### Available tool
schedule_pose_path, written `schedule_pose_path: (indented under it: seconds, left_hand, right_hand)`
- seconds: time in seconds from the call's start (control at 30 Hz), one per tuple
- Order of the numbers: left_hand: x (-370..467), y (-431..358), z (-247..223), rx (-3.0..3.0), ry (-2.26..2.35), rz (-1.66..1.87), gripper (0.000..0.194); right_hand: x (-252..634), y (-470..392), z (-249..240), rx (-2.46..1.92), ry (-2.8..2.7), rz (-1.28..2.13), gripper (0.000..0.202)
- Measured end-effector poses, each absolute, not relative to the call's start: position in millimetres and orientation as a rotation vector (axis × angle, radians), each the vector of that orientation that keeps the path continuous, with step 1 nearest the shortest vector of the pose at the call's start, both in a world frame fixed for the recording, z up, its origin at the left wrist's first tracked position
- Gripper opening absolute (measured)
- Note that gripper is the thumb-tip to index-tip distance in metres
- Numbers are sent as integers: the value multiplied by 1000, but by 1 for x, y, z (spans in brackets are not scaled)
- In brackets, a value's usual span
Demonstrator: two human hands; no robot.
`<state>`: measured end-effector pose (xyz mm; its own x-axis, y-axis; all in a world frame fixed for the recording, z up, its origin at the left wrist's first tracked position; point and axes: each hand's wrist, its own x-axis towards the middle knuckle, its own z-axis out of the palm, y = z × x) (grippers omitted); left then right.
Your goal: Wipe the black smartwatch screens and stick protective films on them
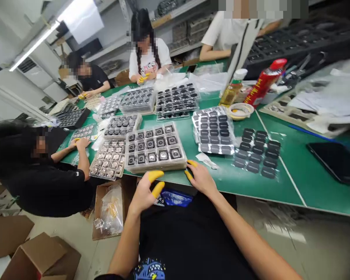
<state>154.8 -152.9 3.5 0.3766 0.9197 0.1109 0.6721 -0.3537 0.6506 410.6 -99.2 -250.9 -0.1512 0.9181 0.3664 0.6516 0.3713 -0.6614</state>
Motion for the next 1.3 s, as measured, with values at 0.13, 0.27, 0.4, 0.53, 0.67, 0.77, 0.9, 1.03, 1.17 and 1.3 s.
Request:
schedule_pose_path:
  seconds: [0.13, 0.27, 0.4, 0.53, 0.67, 0.77, 0.9, 1.03, 1.17, 1.3]
  left_hand:
    - [206, -63, 14, 2463, 1403, 327, 35]
    - [252, -7, 16, 2658, 1363, -360, 26]
    - [262, 9, 17, 2669, 1263, -442, 17]
    - [253, 19, 16, 2620, 1212, -419, 15]
    - [235, 22, 7, 2297, 1150, -18, 8]
    - [220, 2, -9, 1772, 1018, 509, 26]
    - [211, -49, -35, 1061, 763, 781, 77]
    - [200, -75, -50, 773, 742, 798, 91]
    - [176, -69, -52, 762, 690, 718, 96]
    - [161, -68, -53, 778, 712, 610, 113]
  right_hand:
    - [415, -98, -247, -1381, -1897, 492, 43]
    - [417, -100, -240, -1381, -1884, 503, 41]
    - [415, -101, -233, -1396, -1818, 539, 38]
    - [416, -97, -224, -1413, -1722, 593, 32]
    - [422, -102, -203, -1425, -1568, 640, 31]
    - [422, -117, -167, -1466, -1390, 665, 41]
    - [407, -132, -101, -1382, -1336, 797, 48]
    - [387, -124, -54, -1118, -1319, 1239, 54]
    - [373, -112, -44, -1021, -1123, 1582, 56]
    - [363, -109, -46, -890, -956, 1775, 53]
